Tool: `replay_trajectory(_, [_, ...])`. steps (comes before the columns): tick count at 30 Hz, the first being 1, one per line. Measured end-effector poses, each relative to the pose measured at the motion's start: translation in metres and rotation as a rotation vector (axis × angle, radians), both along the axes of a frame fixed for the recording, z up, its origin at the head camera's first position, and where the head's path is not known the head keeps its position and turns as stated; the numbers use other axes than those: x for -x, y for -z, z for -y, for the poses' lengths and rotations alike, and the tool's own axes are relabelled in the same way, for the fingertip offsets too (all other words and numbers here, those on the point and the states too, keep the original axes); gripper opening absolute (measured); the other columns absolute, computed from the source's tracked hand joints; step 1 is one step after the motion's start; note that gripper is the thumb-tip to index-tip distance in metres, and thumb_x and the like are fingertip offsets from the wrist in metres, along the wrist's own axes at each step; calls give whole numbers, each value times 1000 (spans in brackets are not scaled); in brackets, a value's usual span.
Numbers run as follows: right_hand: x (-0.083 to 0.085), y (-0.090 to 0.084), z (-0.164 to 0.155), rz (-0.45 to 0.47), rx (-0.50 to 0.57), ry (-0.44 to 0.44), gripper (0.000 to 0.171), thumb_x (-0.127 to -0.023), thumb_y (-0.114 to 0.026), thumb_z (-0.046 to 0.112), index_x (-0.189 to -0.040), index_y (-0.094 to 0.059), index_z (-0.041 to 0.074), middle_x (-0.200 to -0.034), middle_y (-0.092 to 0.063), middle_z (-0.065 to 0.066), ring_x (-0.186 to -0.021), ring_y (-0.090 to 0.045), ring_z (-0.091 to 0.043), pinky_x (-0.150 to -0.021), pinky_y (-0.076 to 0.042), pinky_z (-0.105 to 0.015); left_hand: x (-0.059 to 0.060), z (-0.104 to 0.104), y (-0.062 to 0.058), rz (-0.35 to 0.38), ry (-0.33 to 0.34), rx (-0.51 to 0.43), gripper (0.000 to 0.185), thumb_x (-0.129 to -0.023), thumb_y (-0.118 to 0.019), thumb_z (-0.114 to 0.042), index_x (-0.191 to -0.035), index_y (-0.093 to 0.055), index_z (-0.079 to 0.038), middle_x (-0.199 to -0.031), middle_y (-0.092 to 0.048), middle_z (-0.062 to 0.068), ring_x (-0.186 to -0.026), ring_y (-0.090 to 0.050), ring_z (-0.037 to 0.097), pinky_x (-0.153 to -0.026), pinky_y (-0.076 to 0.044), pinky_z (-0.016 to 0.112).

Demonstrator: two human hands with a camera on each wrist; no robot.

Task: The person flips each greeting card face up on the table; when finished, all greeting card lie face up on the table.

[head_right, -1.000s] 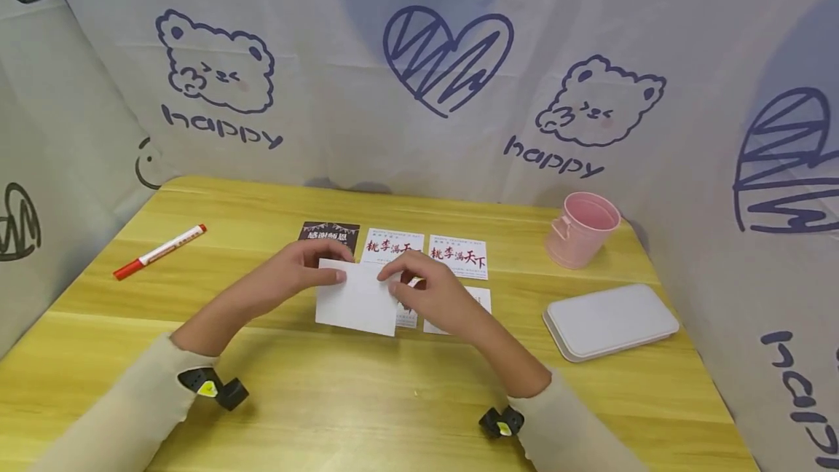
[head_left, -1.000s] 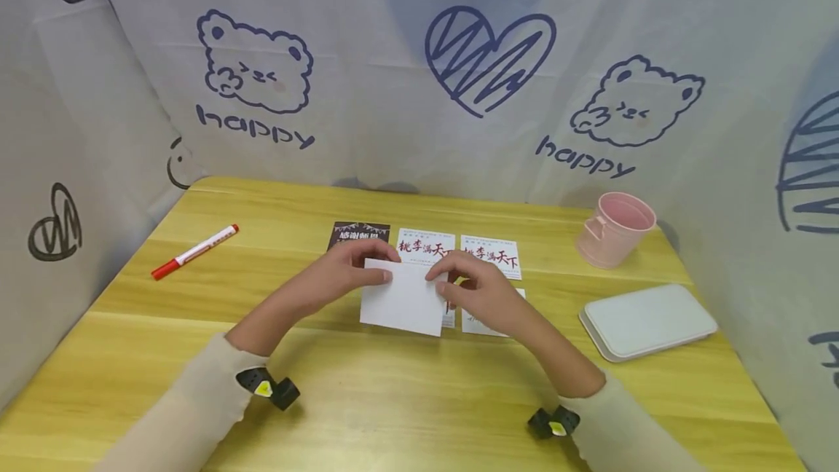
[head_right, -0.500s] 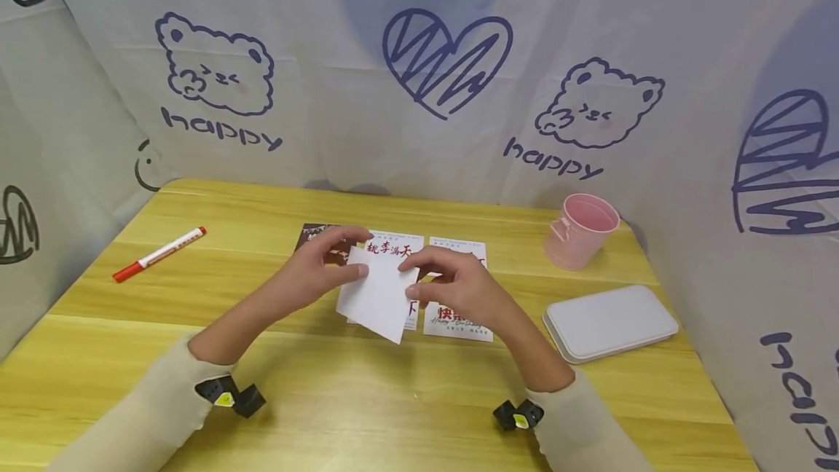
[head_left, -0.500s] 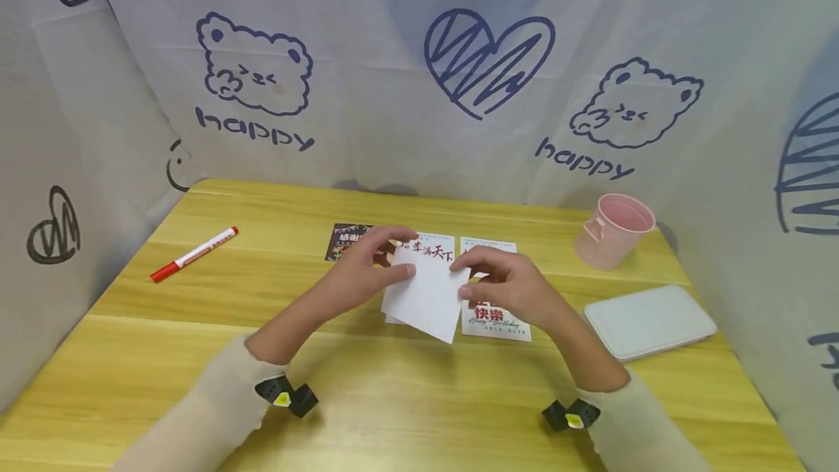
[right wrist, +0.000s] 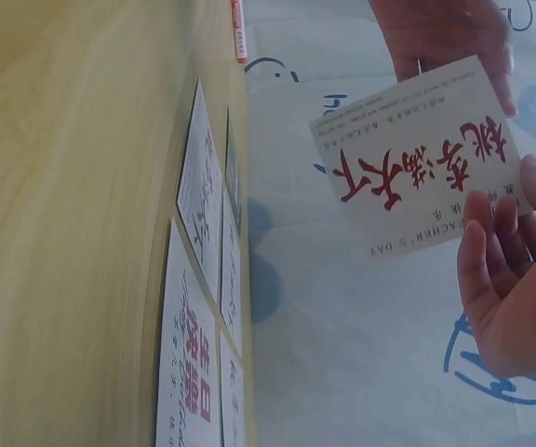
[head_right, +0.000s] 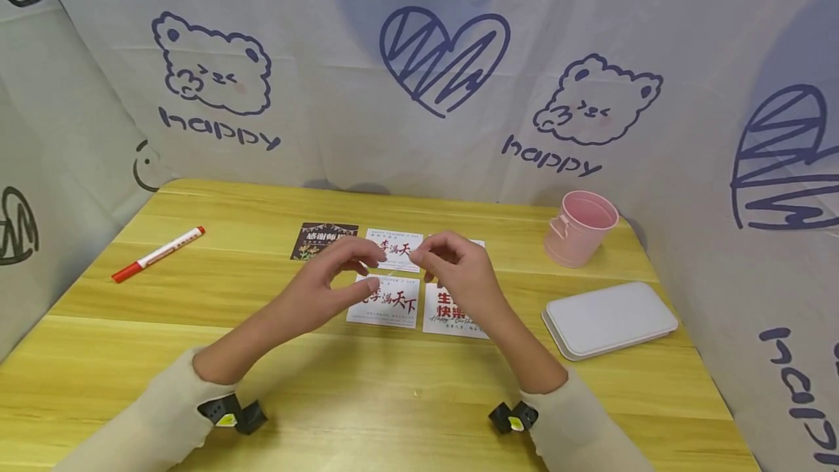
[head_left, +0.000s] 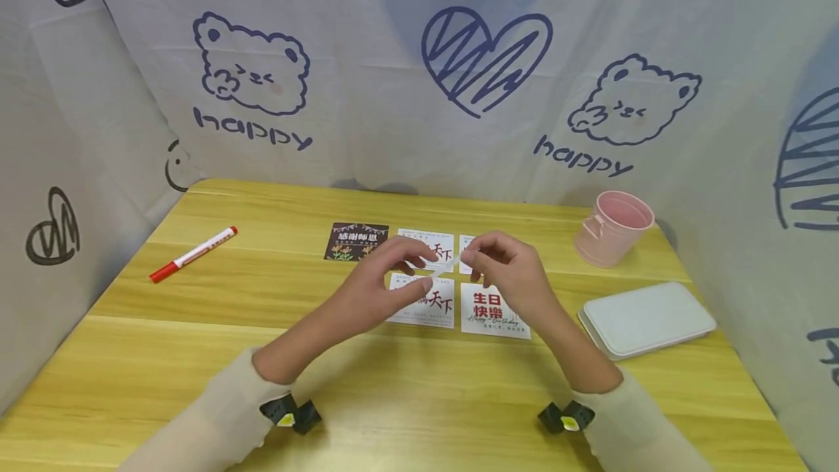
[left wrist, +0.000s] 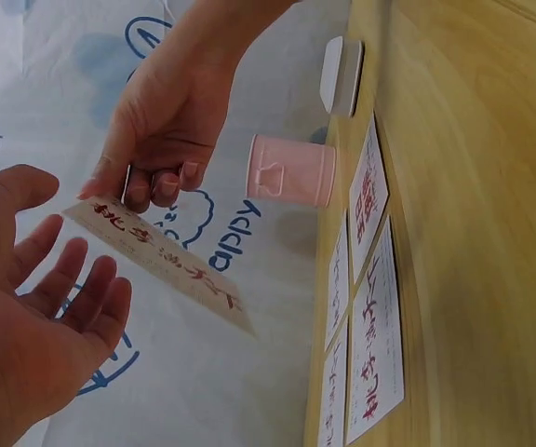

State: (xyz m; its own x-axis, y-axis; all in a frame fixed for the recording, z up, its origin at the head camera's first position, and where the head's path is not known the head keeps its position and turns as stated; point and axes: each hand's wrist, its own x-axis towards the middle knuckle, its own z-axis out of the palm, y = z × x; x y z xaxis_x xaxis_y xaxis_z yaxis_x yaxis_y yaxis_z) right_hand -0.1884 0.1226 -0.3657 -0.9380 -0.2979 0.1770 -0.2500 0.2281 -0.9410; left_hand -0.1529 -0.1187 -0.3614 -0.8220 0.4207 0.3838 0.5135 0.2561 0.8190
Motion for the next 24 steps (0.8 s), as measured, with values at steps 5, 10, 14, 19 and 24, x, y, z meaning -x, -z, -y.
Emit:
replay_trajectory(5, [-4,-1,4,5,-33,47,25,-92,-73,38,-100,-67,14,-88,-64,-7,-76,-60,-33,-62,-51,-27,0,-1,0,90,32,-39,25,-96,-66,-10,-121,-64,-8,-119,-63,6,-103,-63,20,-94,-54,38])
replay_trajectory(10, [-8,-3,7,-23,-51,56,27,-93,-73,39,-104,-69,15,-86,-62,-9,-74,-57,-29,-59,-50,-26,4,-1,3,113,0,-14,22,-96,-62,-6,-118,-66,-10,-117,-65,5,-98,-64,18,-87,-56,34])
replay_trajectory(14, [-7,-4,6,-87,-70,63,26,-95,-72,29,-116,-69,14,-92,-60,-6,-78,-55,-22,-62,-47,-22,7,3,4,164,-51,-65,25,-98,-58,-5,-121,-65,-11,-118,-65,7,-98,-63,21,-78,-56,32])
replay_trajectory(19, [-3,-5,1,-200,-129,90,32,-94,-72,18,-125,-66,11,-100,-61,-4,-87,-55,-18,-73,-47,-21,15,12,4,284,-131,-224,34,-97,-58,-3,-130,-61,-10,-118,-59,9,-101,-60,23,-77,-54,24])
replay_trajectory(24, [-1,-8,-4,-166,-124,91,34,-96,-70,22,-129,-63,15,-103,-66,-5,-92,-63,-26,-76,-53,-25,21,19,3,378,-127,-389,46,-94,-54,3,-138,-52,-8,-116,-50,8,-101,-57,19,-83,-55,22])
